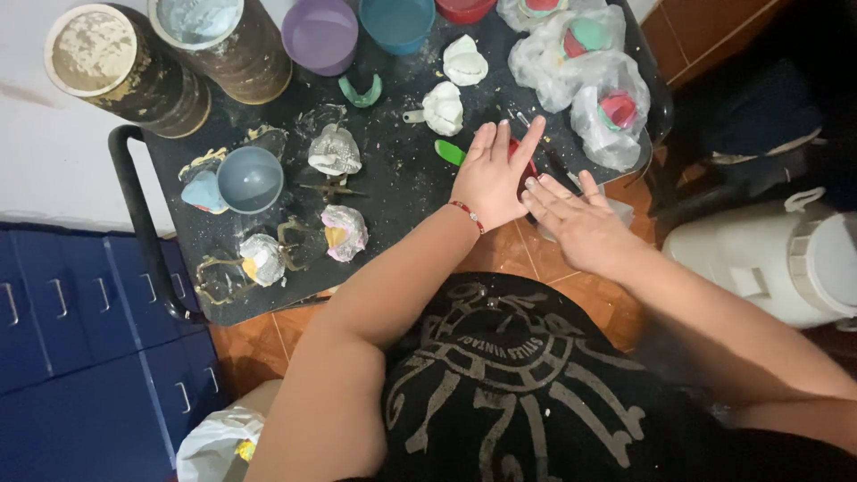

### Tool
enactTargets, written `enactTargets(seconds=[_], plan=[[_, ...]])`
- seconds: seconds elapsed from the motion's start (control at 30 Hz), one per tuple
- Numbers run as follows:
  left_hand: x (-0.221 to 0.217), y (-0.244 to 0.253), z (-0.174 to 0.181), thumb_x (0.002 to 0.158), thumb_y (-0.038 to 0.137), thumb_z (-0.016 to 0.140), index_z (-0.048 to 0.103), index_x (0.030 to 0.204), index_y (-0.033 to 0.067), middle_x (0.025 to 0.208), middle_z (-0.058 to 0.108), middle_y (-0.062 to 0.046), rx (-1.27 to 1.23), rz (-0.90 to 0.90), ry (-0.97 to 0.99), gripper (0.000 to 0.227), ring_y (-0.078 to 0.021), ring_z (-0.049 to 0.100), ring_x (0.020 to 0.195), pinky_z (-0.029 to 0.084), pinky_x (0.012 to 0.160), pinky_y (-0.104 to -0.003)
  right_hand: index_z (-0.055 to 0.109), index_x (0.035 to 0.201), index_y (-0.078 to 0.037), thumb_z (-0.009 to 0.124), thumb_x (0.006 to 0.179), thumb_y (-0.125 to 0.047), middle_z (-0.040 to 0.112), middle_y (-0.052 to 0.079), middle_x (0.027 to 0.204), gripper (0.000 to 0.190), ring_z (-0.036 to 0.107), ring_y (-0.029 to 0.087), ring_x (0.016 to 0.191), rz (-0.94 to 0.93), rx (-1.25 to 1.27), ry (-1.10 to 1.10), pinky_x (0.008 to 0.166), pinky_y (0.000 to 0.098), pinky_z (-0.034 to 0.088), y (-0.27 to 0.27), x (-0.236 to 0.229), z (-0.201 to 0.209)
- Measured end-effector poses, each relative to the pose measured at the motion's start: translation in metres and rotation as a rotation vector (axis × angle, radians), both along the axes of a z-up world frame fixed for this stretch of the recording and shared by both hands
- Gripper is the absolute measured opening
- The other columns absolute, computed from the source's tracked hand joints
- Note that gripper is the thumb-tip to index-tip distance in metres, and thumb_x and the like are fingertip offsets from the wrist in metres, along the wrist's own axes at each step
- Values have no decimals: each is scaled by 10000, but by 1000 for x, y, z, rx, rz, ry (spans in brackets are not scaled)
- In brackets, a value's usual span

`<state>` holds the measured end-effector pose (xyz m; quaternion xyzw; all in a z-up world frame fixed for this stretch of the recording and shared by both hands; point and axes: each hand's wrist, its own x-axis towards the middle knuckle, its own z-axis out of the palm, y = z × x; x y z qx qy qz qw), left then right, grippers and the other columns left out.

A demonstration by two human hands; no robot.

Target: The person mixes a white powder with water in a red bowl using a green spatula to create a pink paste. They then apply the paste to a dental mold and later handle other molds and tools on the table.

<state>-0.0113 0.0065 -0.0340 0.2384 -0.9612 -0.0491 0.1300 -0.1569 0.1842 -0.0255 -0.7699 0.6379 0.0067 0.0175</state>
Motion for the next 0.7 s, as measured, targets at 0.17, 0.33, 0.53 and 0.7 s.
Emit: enactTargets(seconds=[0.17, 0.33, 0.53, 0.7], plan=[[6, -6, 19, 708, 604, 766, 1, 1662, 215, 1498, 520, -259, 74, -9, 18, 1283, -446, 492, 1429, 110, 1305, -458, 388, 1579, -134, 627, 800, -99, 336, 55, 1695, 816, 244, 205, 1587, 28, 38, -67, 1269, 600, 29, -1, -14, 27], [5, -11, 23, 670, 602, 853, -75, 1652, 207, 1546, 460, -263, 204, -49, -57, 1407, -459, 419, 1468, 42, 1307, -457, 374, 1587, -34, 445, 671, 141, 425, 222, 1593, 935, 320, 360, 1499, -111, -4, -1087, 1252, 554, 111, -27, -10, 23], [1, -11, 10, 695, 561, 859, -67, 1651, 191, 1521, 484, -244, 214, -21, 1, 1381, -437, 443, 1456, 62, 1311, -462, -131, 1643, -148, 553, 925, -121, 241, 290, 1670, 991, 317, 454, 1497, -42, -237, -1699, 1237, 601, 232, -34, 6, -44], [2, -10, 21, 722, 561, 825, -97, 1649, 172, 1544, 462, -246, 191, -16, -70, 1364, -432, 423, 1473, 60, 1304, -455, 180, 1492, 235, 557, 788, 52, 505, 405, 1403, 819, 596, 599, 1158, -2, -384, -366, 1095, 666, 397, -21, 28, 3]])
